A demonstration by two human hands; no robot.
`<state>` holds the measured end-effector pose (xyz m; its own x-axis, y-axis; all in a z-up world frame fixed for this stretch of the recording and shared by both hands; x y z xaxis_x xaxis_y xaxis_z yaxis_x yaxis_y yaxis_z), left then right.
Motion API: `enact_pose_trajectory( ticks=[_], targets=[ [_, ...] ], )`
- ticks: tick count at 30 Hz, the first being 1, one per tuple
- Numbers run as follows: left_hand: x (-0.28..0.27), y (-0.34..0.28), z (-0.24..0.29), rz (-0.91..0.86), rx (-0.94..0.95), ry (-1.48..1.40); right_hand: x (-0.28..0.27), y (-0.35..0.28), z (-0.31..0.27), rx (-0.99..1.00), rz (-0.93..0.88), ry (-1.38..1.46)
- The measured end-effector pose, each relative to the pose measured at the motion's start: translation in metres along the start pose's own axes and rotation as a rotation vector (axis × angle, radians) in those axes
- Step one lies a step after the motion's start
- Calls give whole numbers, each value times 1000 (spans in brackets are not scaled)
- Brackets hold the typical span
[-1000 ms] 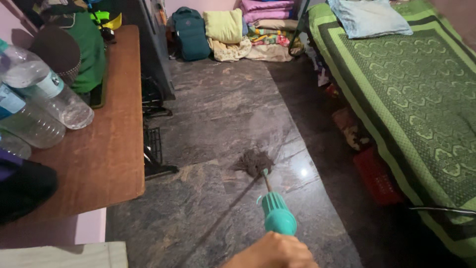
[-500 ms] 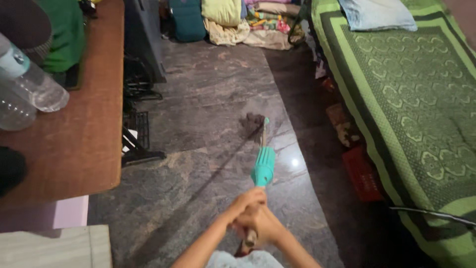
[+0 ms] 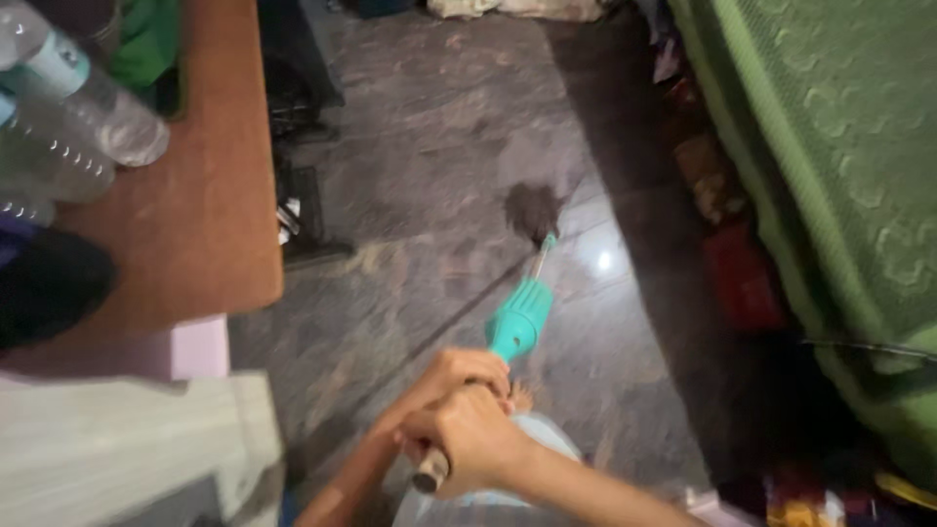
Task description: The person mops a tiled floor in a bedroom using a teal spin mop. They move the mop back and forth across the floor, navigating around furniture and clutter.
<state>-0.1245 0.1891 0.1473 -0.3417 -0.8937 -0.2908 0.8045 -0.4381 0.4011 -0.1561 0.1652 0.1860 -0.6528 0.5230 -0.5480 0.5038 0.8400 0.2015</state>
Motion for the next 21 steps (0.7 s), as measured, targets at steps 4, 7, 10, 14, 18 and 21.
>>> enact_pose_trajectory(
  ticks=[4,7,10,14,18,21],
  targets=[
    [-18,-14,59,-119,-45,-102,16,-1,-64,-41,-92,109],
    [-28,-18,76,-93,-16,-113,24,3,-69,-3,-114,127],
    [-28,-20,73,-90,-60,5,15,9,-74,-194,63,274],
    [-37,-16,84,94,63,-51,4,0,-63,-268,143,254],
    [-12,4,45,-23,-39,16,-19,-9,-44,-352,241,144],
    [-6,6,28,145,203,-122,-26,-17,-21,-359,248,73]
  ],
)
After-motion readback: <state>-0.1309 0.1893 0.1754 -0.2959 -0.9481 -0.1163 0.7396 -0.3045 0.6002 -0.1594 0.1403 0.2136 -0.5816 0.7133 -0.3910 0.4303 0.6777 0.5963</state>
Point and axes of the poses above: each hand's wrist, its own y-axis towards the middle knuckle, its own x-axis out of the palm, z = x × y, the point moved 8 cm from there along y, towards the middle knuckle, and after that the axes turned 7 degrees about y, right-handed, at the moved point
